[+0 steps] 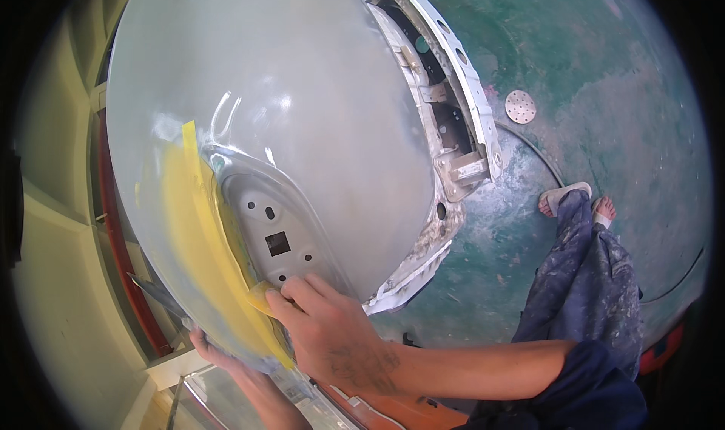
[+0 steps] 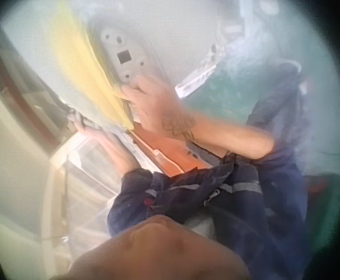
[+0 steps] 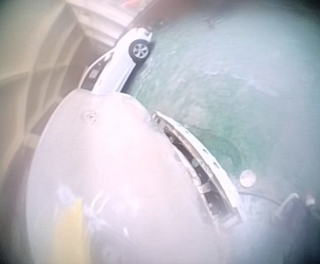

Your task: The person applies yellow body filler to a car hood using a putty knife, spreading it over a taped-off section. They then use a yellow sponge to smooth and blend the filler along the edges.

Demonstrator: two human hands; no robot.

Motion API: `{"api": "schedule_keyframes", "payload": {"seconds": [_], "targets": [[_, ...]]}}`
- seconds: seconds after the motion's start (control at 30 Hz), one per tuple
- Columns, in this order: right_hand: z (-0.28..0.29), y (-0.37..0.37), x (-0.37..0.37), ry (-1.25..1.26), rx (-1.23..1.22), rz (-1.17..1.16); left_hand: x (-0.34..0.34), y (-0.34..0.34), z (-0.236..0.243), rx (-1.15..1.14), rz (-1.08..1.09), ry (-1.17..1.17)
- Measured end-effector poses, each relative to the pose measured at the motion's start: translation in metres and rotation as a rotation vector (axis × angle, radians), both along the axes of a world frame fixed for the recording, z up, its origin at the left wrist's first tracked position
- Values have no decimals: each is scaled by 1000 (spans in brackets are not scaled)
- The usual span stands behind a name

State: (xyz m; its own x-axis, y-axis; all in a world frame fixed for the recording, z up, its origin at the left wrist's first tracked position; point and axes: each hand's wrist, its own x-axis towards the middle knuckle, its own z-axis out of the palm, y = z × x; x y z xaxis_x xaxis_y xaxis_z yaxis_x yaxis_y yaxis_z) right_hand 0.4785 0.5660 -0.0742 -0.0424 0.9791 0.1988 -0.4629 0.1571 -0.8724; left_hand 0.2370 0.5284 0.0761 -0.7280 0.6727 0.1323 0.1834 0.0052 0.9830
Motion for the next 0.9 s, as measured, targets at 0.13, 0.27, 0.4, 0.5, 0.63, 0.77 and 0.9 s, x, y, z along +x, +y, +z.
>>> {"api": "schedule_keyframes", "payload": {"seconds": [0.13,0.27,0.4,0.5,0.63,0.77,0.9], "targets": [[-1,-15,12,-75,30,147,8,1,2,38,-87,-113],[1,-18,23,-77,-41,108,11,6,-2,60,-104,-92],[0,7,16,17,-172,-56,-8,-3,6,-8,-277,-53],[-1,24,9,44,-150,-59,9,4,-1,47,-188,-36],[6,25,0,25,-144,3,31,17,-11,108,12,-31],[11,13,13,-176,-21,317,26,8,-8,122,0,-26],[7,3,32,-175,-73,309,19,14,-4,101,-194,-105]]}}
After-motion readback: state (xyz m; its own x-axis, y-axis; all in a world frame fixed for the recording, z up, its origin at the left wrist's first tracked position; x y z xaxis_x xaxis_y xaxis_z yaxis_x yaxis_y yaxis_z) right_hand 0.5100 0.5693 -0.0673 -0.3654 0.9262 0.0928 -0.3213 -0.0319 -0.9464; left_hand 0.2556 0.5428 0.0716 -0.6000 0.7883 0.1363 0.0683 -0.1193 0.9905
